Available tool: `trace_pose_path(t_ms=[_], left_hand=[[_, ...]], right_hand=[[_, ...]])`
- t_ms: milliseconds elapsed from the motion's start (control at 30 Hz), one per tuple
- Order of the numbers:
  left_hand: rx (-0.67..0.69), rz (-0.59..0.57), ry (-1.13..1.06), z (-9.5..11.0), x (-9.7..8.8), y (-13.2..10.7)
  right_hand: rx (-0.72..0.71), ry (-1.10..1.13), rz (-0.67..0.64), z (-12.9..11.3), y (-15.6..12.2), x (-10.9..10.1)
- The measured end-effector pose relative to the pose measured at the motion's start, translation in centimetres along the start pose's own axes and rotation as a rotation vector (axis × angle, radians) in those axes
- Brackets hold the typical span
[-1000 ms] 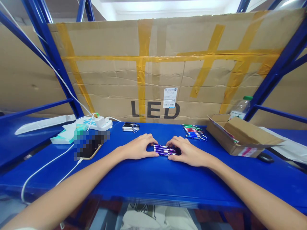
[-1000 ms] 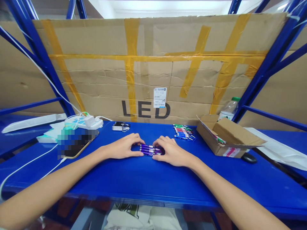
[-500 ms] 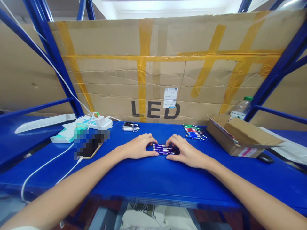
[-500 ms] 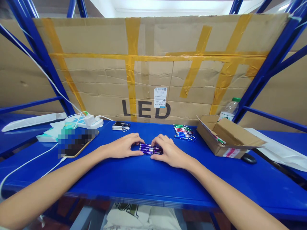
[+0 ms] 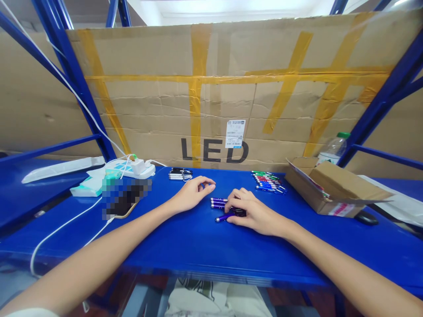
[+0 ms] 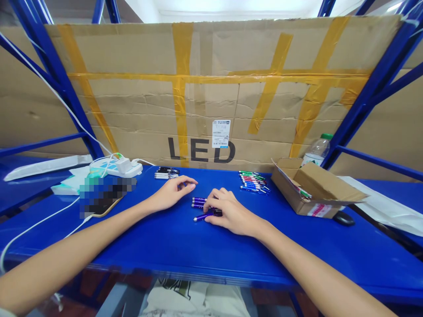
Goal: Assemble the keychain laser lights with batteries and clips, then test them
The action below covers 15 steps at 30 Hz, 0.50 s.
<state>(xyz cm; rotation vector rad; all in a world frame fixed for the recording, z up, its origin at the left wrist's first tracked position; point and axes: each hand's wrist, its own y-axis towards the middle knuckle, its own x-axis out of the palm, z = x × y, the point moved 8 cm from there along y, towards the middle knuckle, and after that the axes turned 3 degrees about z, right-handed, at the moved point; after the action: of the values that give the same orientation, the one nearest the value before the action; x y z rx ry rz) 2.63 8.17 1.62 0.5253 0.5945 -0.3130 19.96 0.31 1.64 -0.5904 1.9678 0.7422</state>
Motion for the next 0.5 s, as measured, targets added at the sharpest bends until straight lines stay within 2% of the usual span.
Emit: trace_pose_path(t_ms=[133,267,400,500], left_hand=[[-0.040,0.025,-0.075,-0.6,-0.2,0.3],[-0.121,-0.007,-0.181,-1.1,0.0,0.4],[-0.213,-0.029,-0.355,-1.3,0.3,0.2],[-0.231,-0.033,-0.452,-0.9,0.4,0.1]], right_hand=[[-0.026,0.017,-0.033,-0.5,0.0,0.2],[-0.023,0.035,-0.002,-0.6,-0.1,0.0],[0.026,0.109,0.123,-0.1,-0.2,-0.7],[0.088,0.200,0.236,0.6,-0.3,-1.4]])
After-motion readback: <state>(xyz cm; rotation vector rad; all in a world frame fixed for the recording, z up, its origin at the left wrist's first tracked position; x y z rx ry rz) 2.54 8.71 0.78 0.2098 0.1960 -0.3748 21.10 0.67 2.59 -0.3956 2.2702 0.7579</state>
